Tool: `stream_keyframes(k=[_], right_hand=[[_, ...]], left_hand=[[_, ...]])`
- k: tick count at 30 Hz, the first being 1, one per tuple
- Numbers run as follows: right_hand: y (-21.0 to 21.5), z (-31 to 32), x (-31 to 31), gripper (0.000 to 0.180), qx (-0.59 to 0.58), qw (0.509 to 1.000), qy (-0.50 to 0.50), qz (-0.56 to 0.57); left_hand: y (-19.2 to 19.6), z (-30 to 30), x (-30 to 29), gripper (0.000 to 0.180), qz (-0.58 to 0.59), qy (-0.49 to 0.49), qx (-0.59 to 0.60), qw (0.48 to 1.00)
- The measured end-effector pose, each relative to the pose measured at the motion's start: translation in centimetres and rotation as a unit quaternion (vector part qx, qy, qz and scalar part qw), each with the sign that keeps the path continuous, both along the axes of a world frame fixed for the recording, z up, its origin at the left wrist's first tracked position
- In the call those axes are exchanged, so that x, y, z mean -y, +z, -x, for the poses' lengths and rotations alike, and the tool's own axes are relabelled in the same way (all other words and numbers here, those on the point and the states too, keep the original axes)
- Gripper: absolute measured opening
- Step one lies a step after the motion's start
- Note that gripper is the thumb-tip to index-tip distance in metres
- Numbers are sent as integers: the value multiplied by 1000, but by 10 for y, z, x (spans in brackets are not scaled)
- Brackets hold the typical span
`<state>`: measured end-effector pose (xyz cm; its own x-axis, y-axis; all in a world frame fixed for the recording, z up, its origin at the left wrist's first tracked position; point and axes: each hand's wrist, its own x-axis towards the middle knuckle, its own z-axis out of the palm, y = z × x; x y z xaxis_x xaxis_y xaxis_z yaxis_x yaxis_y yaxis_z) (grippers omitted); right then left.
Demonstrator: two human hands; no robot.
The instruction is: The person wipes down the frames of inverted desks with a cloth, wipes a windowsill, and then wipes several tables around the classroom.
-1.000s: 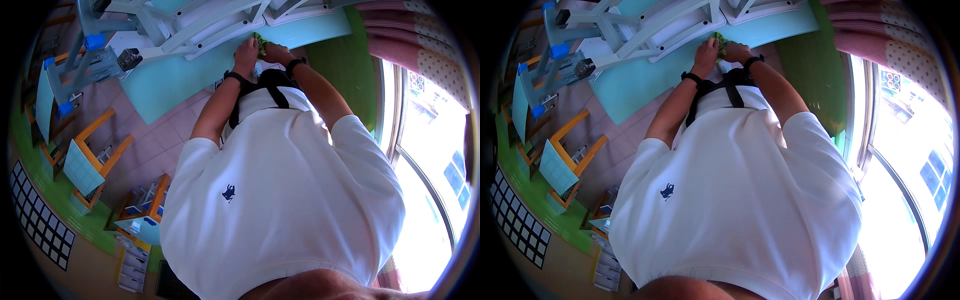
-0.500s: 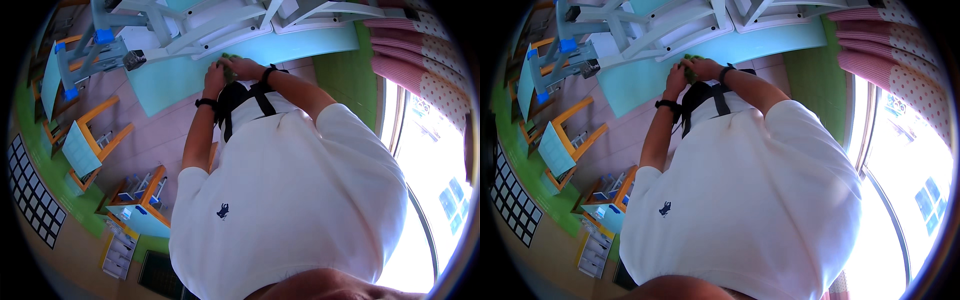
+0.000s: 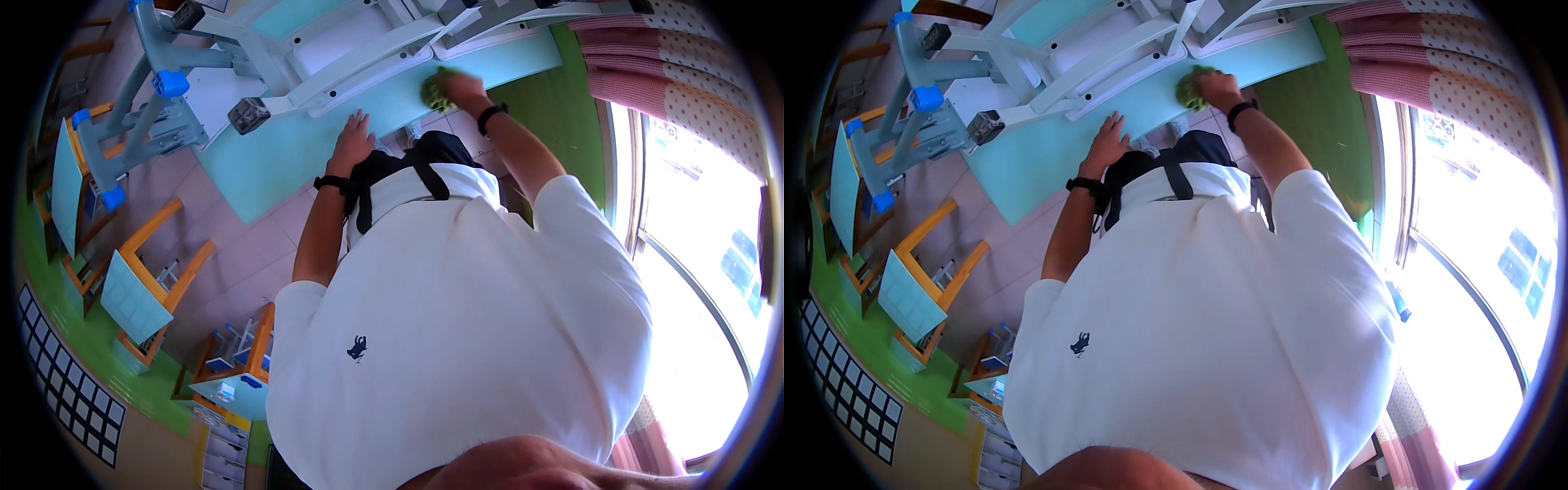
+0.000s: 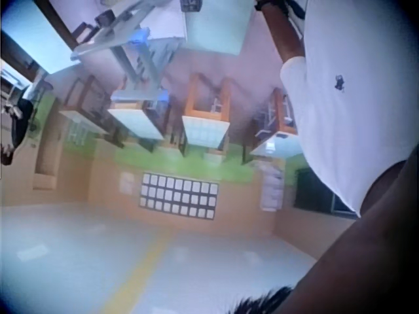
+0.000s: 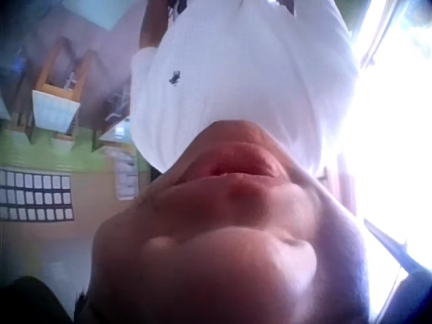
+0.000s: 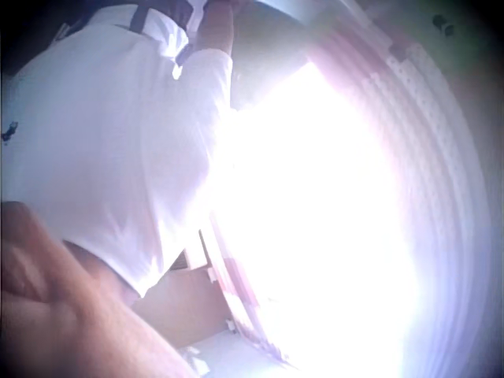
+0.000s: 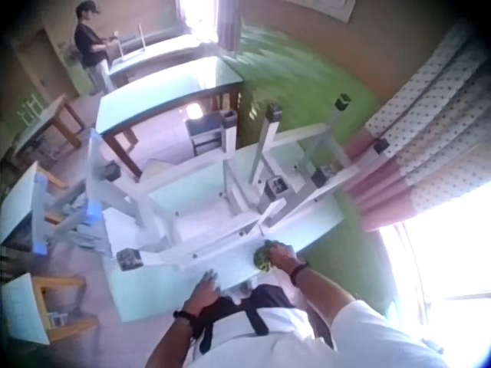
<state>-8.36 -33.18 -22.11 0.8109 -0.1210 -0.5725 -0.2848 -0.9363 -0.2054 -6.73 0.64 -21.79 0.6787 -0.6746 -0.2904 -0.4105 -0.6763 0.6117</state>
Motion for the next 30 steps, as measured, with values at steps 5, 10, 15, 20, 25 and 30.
stream_keyframes(k=[5, 10, 15, 20, 25, 30], right_hand=[[18, 4, -30, 41, 71, 983, 55, 158], [9, 3, -139, 45, 222, 943, 185, 164], [15, 3, -144, 33, 337, 900, 276, 21], [7, 27, -40, 26, 267, 931, 249, -3], [-19, 55, 137, 36, 255, 959, -36, 115], [-12, 28, 205, 46, 200, 950, -203, 130]], left_hand=[[-11, 5, -38, 52, 26, -37, 43, 998], [10, -3, -34, 40, 27, -15, 34, 999], [60, -26, -1, 31, 91, 91, 47, 991], [70, -45, 23, 30, 124, 195, -35, 972], [11, -23, 57, 79, -15, 160, 102, 982], [-23, -4, 77, 99, -59, 355, -162, 919]])
